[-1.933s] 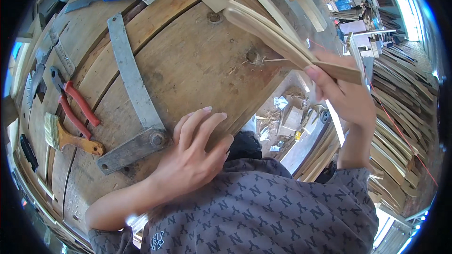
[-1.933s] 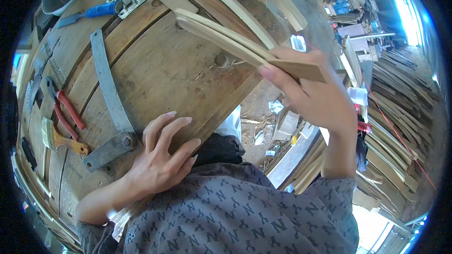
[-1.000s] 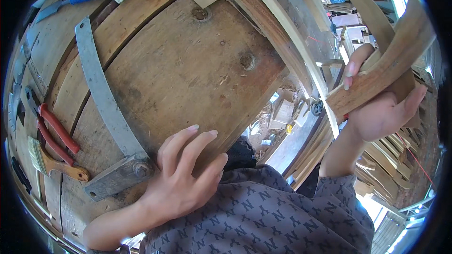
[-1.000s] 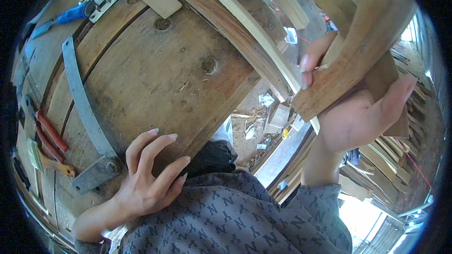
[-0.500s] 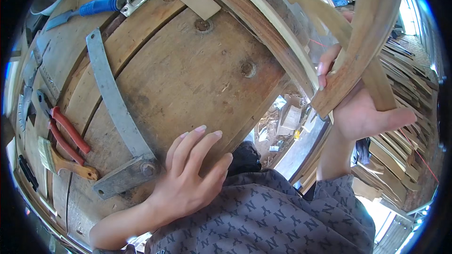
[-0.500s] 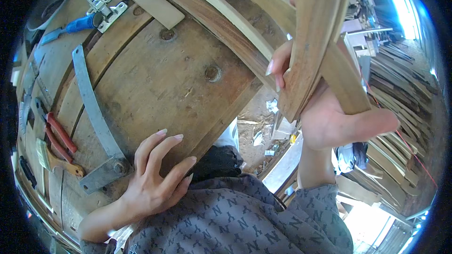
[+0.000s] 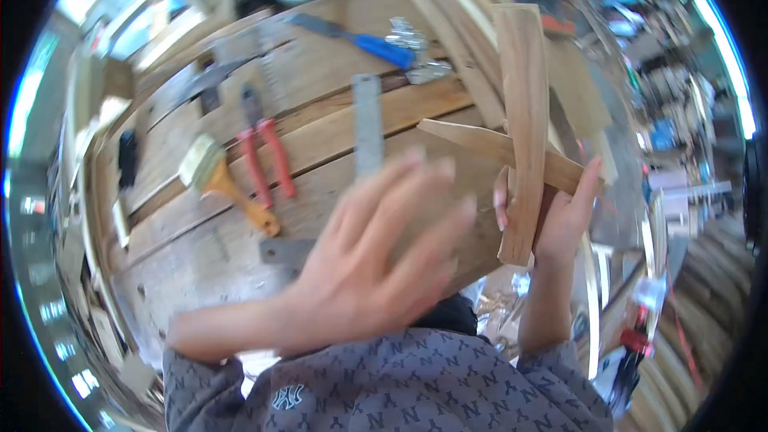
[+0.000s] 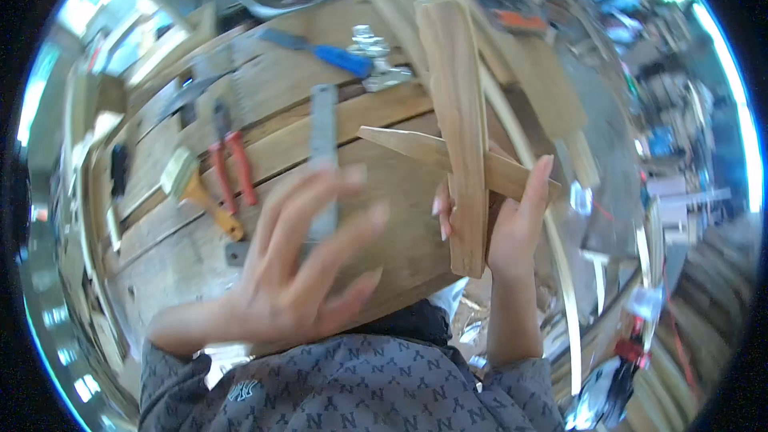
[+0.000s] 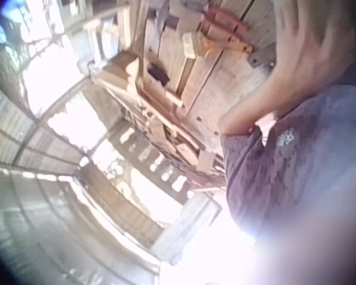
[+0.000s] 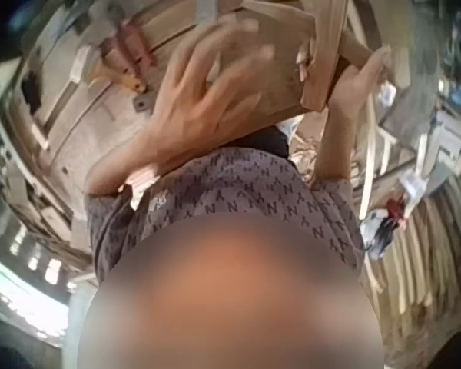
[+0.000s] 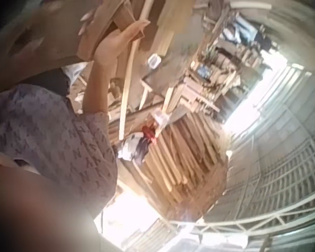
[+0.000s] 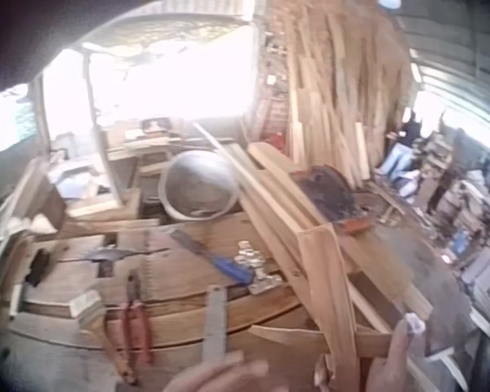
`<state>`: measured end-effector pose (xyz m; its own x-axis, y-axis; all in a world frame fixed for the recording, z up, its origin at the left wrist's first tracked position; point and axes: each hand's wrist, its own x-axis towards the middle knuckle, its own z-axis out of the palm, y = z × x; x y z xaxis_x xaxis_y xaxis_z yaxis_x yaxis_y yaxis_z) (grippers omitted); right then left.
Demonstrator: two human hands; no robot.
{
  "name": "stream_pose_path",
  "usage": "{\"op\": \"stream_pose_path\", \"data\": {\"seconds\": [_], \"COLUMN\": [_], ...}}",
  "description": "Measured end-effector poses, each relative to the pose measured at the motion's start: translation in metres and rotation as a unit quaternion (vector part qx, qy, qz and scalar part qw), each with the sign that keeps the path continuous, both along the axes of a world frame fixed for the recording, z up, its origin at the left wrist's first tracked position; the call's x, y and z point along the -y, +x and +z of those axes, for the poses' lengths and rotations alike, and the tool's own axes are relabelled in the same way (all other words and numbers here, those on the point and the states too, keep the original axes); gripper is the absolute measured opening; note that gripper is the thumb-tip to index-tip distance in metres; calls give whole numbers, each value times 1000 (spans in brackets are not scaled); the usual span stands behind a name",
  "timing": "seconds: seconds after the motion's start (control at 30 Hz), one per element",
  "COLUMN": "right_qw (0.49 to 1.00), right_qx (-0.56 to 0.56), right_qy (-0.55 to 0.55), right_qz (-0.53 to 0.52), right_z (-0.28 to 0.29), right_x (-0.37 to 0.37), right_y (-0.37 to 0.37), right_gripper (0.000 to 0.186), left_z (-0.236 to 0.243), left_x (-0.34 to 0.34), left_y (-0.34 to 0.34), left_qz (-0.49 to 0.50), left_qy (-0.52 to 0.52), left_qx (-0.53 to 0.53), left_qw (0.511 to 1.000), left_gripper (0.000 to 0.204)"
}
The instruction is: Use a chisel to shave and shape a piece of wood on a workbench in a workshop.
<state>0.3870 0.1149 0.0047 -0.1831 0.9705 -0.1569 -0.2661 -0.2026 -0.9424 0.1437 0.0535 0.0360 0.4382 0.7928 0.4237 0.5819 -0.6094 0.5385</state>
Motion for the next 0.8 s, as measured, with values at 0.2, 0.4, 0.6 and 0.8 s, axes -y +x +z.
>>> {"op": "stream_pose_path", "data": {"seconds": [0.2, 0.4, 0.6, 0.8], "right_qw": [993, 970, 967, 957], "right_qx": [-32, -24, -29, 23], "right_qy": [8, 65, 26, -3], "right_qz": [109, 231, 251, 289], "right_z": [9, 24, 23, 18], "right_x": [8, -3, -8, -19], "right_y": [-64, -109, -137, -150], "right_gripper": [86, 54, 45, 44], "left_z": [-4, 8, 3, 4], "left_x": [-18, -10, -4, -4], "left_y": [-38, -67, -73, -88], "left_qz": [152, 145, 204, 229], "left_qy": [73, -20, -73, -54], "left_qx": [-92, -42, 12, 12], "left_qw": [981, 988, 976, 972], "left_gripper": [64, 36, 42, 36]}}
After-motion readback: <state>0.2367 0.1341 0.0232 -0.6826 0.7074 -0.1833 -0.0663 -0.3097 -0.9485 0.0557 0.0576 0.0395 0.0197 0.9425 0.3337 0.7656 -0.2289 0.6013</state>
